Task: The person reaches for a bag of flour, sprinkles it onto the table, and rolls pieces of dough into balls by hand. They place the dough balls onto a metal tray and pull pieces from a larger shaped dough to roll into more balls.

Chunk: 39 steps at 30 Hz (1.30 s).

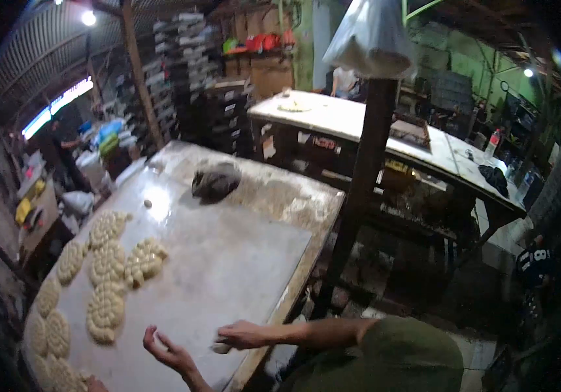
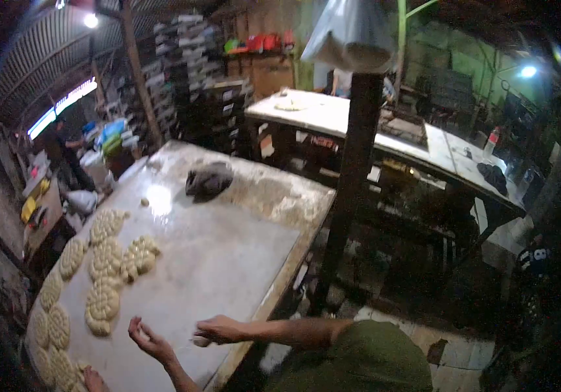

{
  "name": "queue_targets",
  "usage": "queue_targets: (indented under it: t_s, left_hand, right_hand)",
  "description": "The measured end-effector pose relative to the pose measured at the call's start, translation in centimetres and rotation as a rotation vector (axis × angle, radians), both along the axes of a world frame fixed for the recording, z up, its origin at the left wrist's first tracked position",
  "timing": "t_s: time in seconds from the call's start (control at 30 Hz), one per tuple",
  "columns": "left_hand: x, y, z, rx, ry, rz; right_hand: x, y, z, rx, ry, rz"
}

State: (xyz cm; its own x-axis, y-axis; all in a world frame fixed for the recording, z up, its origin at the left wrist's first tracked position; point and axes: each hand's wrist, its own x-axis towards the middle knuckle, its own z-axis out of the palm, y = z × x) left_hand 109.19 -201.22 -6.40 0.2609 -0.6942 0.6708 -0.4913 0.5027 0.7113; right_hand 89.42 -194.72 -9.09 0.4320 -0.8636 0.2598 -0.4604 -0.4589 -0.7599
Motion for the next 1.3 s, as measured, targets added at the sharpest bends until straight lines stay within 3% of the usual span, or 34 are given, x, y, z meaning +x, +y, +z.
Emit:
queue_targets:
  t_s: [0.03,0.1,0.17,0.2,0.23,0.27,0.33,0.37,0.4,0.43,0.47,0.57,0.67,0.7,0.83,1.0,1.07,1.2,1.3]
  left_hand:
    - [-2.4,-1.1,2.3,-0.105,-0.209,-0.007]
    - [-8.0,-3.6,7.3,-0.166,-0.293,-0.246]
    - [-14.4,-4.3,14.8,-0.278,-0.282,-0.55]
    - [-17.4,-4.5,18.8,-0.369,-0.316,-0.619]
    - [-20.8,-4.2,23.0,-0.458,-0.311,-0.725]
    - [-24.5,-4.2,27.3,-0.656,-0.293,-0.808]
    - [-32.5,-3.7,35.1,-0.479,-0.154,-1.2]
    - [-35.9,-2.5,39.6,-0.477,-0.262,-1.101]
    - [-40.0,-2.6,43.3,-0.621,-0.303,-1.099]
    - [-43.6,-1.9,48.1,-0.46,-0.568,-0.993]
    - [-48.9,-3.4,50.3,-0.877,-0.305,-0.894]
    - [-57.4,-2.6,56.4,-0.861,-0.462,-0.695]
    - [-63.0,-2.5,59.9,-0.71,-0.669,-0.596]
    - [-63.8,-2.7,60.8,-0.684,-0.7,-0.573]
    - [-64.0,-3.9,63.8,-0.628,-0.704,-0.495]
    - [-60.7,-6.4,66.8,-0.633,-0.553,-0.488]
    - [-59.3,-7.7,67.1,-0.631,-0.497,-0.515]
    - [-55.6,-10.3,67.1,-0.612,-0.394,-0.567]
    - [-53.0,-12.2,65.5,-0.58,-0.338,-0.633]
  right_hand:
    - [-2.9,1.6,0.4,0.084,-0.143,-0.014]
    - [-8.4,4.2,-1.2,0.009,0.162,-0.316]
    - [-15.3,9.7,-0.2,-0.182,0.178,-0.482]
    - [-18.3,11.7,-2.4,-0.36,0.276,-0.584]
    - [-20.2,14.8,-1.2,0.085,0.021,-0.76]
    - [-23.6,17.7,-6.5,0.121,-0.229,-0.894]
    - [-25.7,21.3,-4.4,0.291,0.023,-1.207]
    - [-26.3,22.9,-6.4,0.044,-0.034,-1.362]
    - [-26.6,24.1,-5.4,0.117,-0.035,-1.466]
    - [-26.6,25.2,-5.1,0.098,-0.074,-1.554]
    - [-26.7,26.2,-5.7,0.088,-0.119,-1.649]
    - [-28.3,28.3,-9.9,0.118,-0.209,-1.79]
    - [-29.9,30.3,-11.8,0.136,-0.326,-1.913]
    - [-30.6,31.0,-12.7,0.131,-0.259,-1.986]
    - [-34.7,33.3,-13.7,0.087,-0.271,-2.01]
    - [-41.9,33.1,-12.6,0.07,-0.192,-1.974]
    - [-43.8,32.2,-11.2,0.03,-0.345,-1.958]
    - [-46.1,29.6,-9.7,-0.112,-0.399,-1.92]
    - [-47.4,28.0,-7.9,-0.032,-0.397,-1.865]
